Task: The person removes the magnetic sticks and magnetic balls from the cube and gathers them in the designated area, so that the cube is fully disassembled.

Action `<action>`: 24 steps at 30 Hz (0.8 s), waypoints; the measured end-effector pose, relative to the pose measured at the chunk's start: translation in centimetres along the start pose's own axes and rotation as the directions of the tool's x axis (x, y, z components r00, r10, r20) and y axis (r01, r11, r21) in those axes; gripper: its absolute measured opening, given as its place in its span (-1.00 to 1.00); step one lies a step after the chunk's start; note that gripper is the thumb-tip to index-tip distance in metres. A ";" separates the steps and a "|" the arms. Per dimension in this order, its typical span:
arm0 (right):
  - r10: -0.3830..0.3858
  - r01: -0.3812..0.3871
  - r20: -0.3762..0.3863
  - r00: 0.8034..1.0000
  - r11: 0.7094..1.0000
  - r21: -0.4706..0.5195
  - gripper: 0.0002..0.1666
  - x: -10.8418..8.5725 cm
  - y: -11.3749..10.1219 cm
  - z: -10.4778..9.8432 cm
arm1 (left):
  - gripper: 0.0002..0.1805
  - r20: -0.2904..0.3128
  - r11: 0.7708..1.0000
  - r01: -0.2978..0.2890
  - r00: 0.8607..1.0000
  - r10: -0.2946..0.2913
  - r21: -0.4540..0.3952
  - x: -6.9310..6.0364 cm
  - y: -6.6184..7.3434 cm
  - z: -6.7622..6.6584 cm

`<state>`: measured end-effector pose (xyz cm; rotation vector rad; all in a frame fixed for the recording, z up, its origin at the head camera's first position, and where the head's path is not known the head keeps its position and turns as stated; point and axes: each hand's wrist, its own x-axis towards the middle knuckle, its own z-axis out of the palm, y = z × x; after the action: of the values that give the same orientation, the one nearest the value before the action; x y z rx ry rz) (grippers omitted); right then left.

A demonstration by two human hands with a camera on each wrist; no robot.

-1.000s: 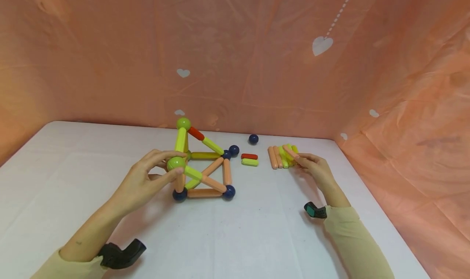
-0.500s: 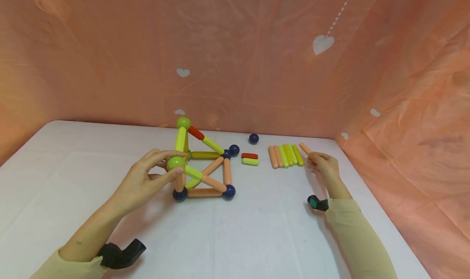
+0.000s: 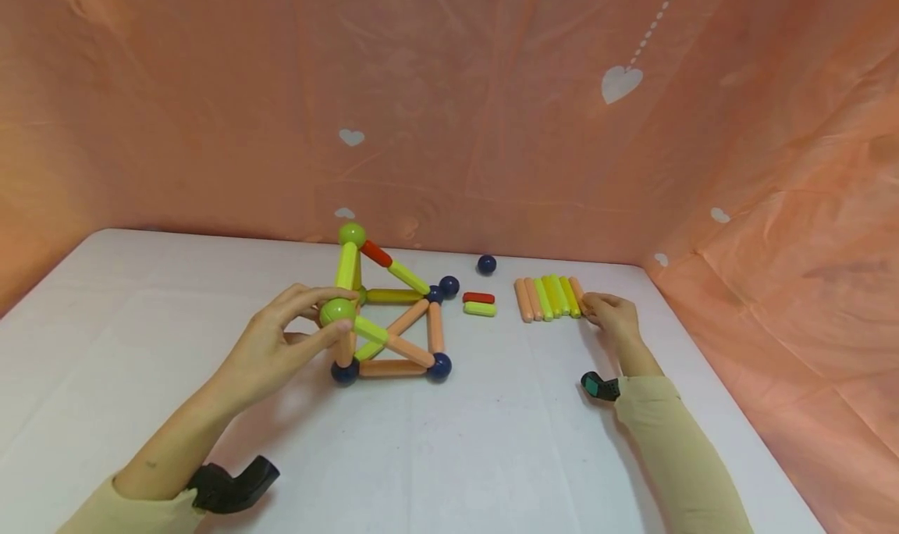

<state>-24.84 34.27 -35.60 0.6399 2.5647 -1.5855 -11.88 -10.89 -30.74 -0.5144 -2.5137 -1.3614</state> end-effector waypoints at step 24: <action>-0.331 0.336 0.135 0.934 0.942 -0.018 -0.51 -5.8 -2.8 4.4 | -0.58 0.002 1.000 -0.010 1.000 0.010 0.007 -0.1 -0.1 0.0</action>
<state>-21.32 27.60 -33.77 0.0907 2.7050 -1.5932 -11.77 -10.96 -30.82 -0.5262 -2.5134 -1.3480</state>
